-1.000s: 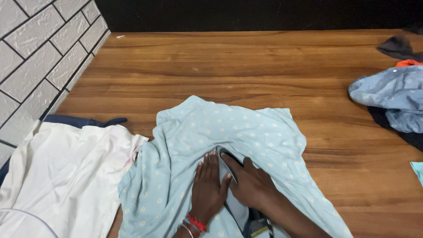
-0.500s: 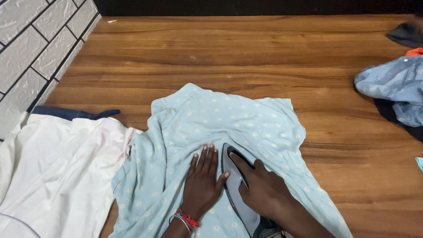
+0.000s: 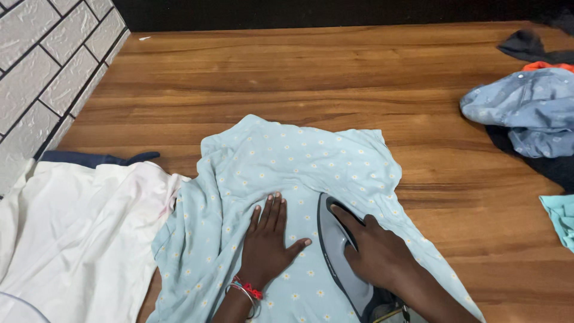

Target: The person irons a light blue patterned shirt on a wooden table using a handheld iron. They smooth the fabric with one hand while moving the iron with the other, then fold the shirt and place it aside before picking up another garment.

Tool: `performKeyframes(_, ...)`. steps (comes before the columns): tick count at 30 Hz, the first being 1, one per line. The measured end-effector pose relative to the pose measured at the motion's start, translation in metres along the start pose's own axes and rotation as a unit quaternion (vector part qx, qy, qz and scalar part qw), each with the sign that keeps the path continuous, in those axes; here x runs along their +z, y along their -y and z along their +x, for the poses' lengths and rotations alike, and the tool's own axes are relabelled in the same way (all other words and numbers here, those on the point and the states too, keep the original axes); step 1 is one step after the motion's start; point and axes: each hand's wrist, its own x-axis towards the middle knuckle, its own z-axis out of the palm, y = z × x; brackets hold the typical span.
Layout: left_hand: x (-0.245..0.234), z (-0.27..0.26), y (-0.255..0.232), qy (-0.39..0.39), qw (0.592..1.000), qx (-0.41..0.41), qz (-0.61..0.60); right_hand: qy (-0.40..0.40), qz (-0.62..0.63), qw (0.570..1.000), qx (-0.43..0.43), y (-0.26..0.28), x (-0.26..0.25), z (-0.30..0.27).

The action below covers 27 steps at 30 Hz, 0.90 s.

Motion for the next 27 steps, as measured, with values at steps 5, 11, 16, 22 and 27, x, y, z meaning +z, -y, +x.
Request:
performKeyframes(5, -0.002, -0.006, 0.008, 0.023, 1.000, -0.006, 0.004, 0.000, 0.004, 0.999, 0.040, -0.032, 0.004, -0.055)
performKeyframes(11, 0.012, -0.008, 0.011, 0.009, 1.000, 0.002, 0.025, -0.012, 0.051, 0.989, 0.141, -0.072, -0.002, -0.068)
performKeyframes(16, 0.030, -0.001, -0.046, -0.030, 0.994, -0.098, -0.020, -0.078, 0.061, 0.994, 0.054, -0.054, -0.009, -0.053)
performKeyframes(22, 0.028, -0.017, -0.068, -0.097, 0.988, -0.118, -0.018, -0.067, 0.034, 0.994, -0.081, 0.003, 0.004, -0.017)
performKeyframes(27, 0.007, -0.049, -0.037, -0.072, 0.992, -0.083, 0.064, 0.037, 0.035, 0.995, -0.085, 0.030, 0.022, -0.021)
